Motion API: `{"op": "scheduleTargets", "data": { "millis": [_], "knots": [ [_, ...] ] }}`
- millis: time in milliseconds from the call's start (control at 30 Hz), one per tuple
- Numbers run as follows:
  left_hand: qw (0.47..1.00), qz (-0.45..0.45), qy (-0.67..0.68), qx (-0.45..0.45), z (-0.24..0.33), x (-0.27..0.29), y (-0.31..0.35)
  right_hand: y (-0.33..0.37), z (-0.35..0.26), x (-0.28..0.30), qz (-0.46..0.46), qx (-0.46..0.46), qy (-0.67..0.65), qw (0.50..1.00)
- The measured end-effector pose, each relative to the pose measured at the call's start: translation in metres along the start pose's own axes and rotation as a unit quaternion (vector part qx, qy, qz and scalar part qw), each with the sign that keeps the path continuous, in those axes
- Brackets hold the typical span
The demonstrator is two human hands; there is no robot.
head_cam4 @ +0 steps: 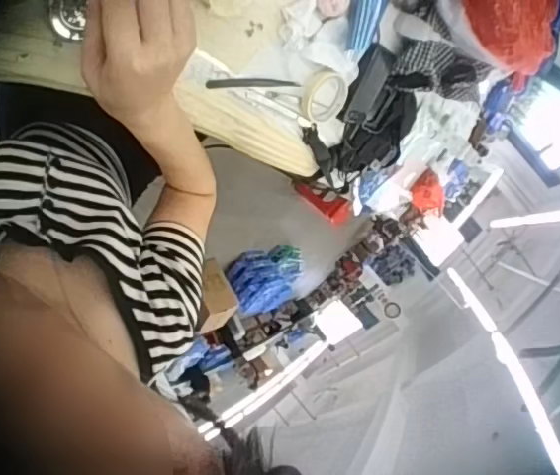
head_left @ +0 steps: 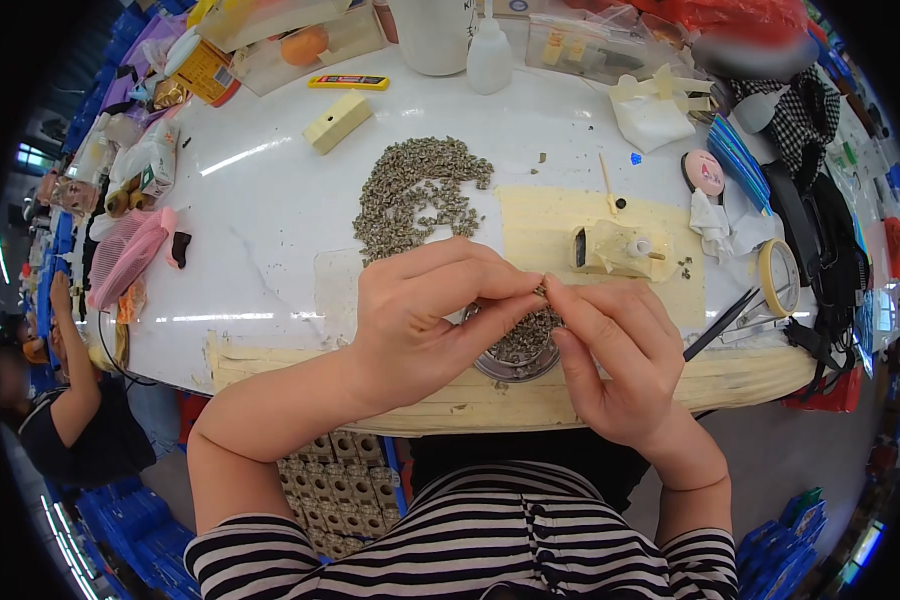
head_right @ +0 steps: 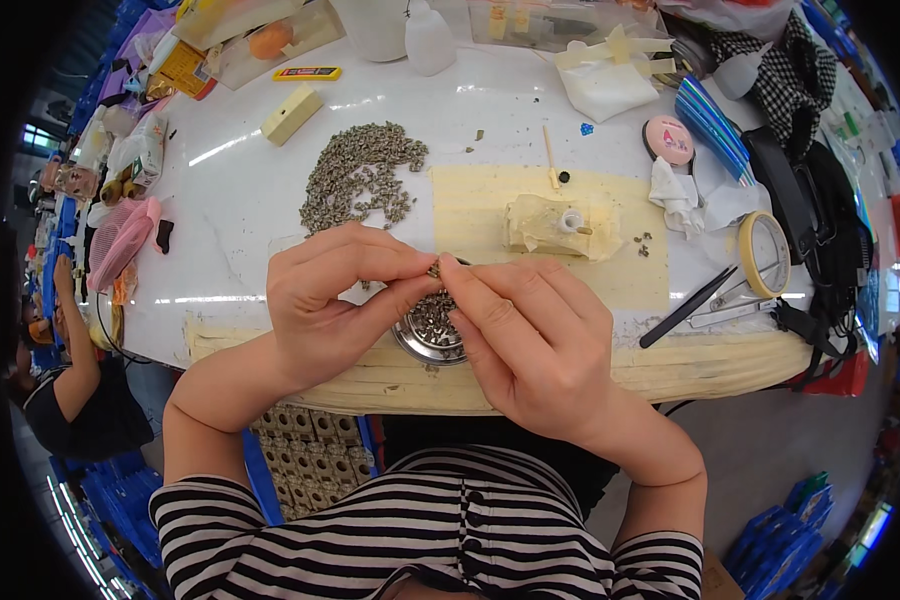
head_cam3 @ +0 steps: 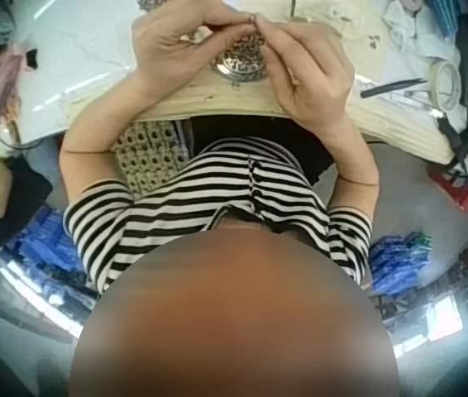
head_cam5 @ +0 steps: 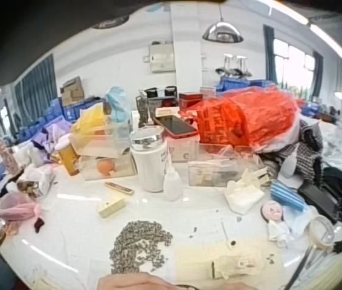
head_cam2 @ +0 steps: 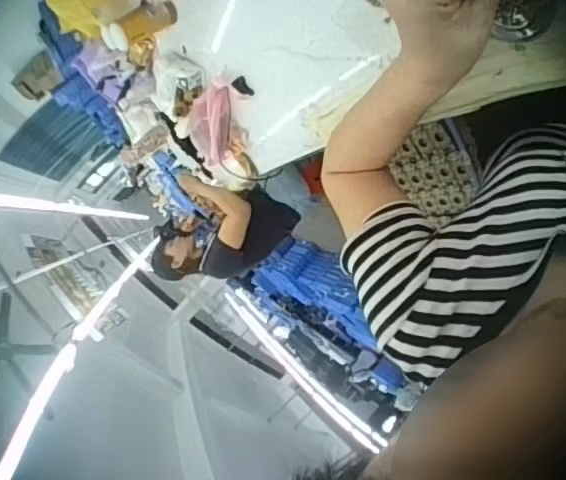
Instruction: The person picks up a small black component and a thin wire, threading the wire through the component by hand. The person then uses tweezers to precisely position and attach the component onto a small white electronic base on the table.
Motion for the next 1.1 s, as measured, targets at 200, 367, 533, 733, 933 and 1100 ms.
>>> {"op": "scheduleTargets", "data": {
  "millis": [200,367,533,733,933,1100],
  "knots": [
    [0.999,0.005,0.019,0.025,-0.003,-0.002,0.0,0.001,0.001,-0.001,0.005,0.003,0.014,1.0],
    [0.999,0.001,0.024,0.02,-0.003,-0.002,0.0,0.001,0.001,-0.001,0.005,0.002,0.01,1.0],
    [1.0,0.008,0.02,0.014,-0.002,-0.002,0.0,0.0,0.002,0.0,0.003,-0.002,0.014,1.0],
    [1.0,-0.001,0.02,0.007,0.001,-0.002,0.0,0.0,0.002,0.001,0.011,-0.001,0.011,1.0],
    [0.996,-0.024,0.049,0.07,-0.008,-0.005,0.001,0.0,0.003,0.004,0.017,0.002,0.014,1.0],
    [0.979,-0.04,0.115,0.164,-0.024,-0.009,0.007,0.0,0.001,0.003,0.018,0.002,0.008,1.0]
  ]
}}
Point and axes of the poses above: each hand's wrist, its own y-axis away from the middle knuckle, its own x-axis out of the back of the hand, z = x × y, the point moved 10 cm from there along -y, towards the middle knuckle, and after that the axes turned 9 degrees about z, right-handed, at the moved point
